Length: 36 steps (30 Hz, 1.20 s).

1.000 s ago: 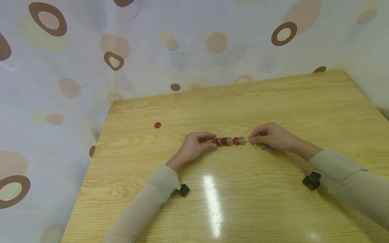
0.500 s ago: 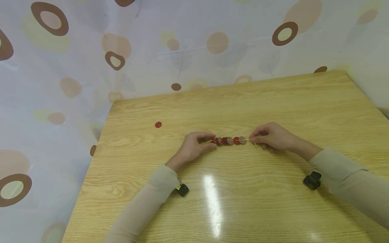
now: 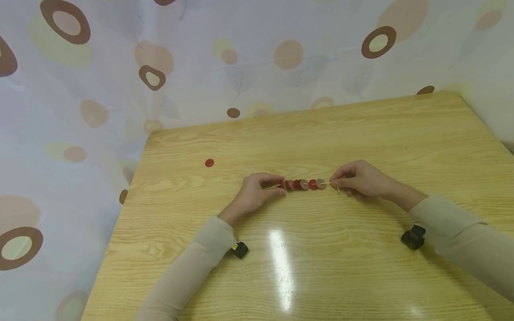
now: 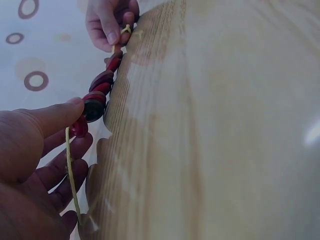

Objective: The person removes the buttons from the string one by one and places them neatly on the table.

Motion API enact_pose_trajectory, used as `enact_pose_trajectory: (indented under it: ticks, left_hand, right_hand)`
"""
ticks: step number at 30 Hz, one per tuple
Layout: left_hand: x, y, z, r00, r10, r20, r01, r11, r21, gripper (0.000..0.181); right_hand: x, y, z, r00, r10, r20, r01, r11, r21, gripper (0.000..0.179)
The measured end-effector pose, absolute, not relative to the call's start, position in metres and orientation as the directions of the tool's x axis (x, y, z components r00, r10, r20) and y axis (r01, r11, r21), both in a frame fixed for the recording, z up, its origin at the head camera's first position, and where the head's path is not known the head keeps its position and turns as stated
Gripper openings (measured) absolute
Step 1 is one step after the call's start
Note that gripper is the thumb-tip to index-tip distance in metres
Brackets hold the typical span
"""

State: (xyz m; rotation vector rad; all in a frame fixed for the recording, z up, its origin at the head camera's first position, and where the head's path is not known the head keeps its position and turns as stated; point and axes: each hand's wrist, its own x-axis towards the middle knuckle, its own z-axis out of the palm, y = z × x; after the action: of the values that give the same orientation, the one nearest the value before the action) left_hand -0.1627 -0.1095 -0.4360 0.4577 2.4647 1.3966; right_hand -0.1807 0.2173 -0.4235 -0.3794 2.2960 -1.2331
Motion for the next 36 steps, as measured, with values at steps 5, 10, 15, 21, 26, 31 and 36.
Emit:
enact_pose_trajectory:
  ticks: [5,10,15,21,26,31,36]
  left_hand:
    - [-0.162,-0.111,-0.435,-0.915,0.398,-0.064,0.149,0.482,0.863,0.037]
    - [-0.162,-0.113,-0.437,-0.917,0.397,-0.051,0.153,0.465,0.872,0.037]
    - [-0.162,-0.115,-0.437,-0.918,0.394,-0.046,0.151,0.455,0.878,0.037]
    - [-0.161,-0.117,-0.436,-0.923,0.381,-0.058,0.134,0.457,0.879,0.036]
    - [-0.16,-0.119,-0.435,-0.926,0.372,-0.06,0.122,0.448,0.886,0.037]
    - [-0.159,-0.121,-0.434,-0.927,0.37,-0.059,0.12,0.441,0.889,0.038]
    - [-0.157,-0.123,-0.433,-0.929,0.366,-0.063,0.112,0.438,0.892,0.038]
  right_hand:
    - [-0.181,0.218,-0.423,-0.834,-0.463,-0.299,-0.006,0.551,-0.835,0.02]
    - [-0.181,0.218,-0.423,-0.833,-0.459,-0.308,-0.004,0.561,-0.828,0.02]
    - [-0.181,0.219,-0.422,-0.833,-0.457,-0.311,-0.007,0.571,-0.821,0.02]
    - [-0.181,0.22,-0.422,-0.838,-0.451,-0.308,-0.005,0.571,-0.821,0.021]
    - [-0.182,0.221,-0.421,-0.84,-0.446,-0.31,0.0,0.571,-0.821,0.02]
    - [-0.181,0.222,-0.422,-0.839,-0.445,-0.313,0.01,0.563,-0.826,0.02]
    - [-0.181,0.222,-0.421,-0.84,-0.441,-0.317,0.011,0.57,-0.821,0.02]
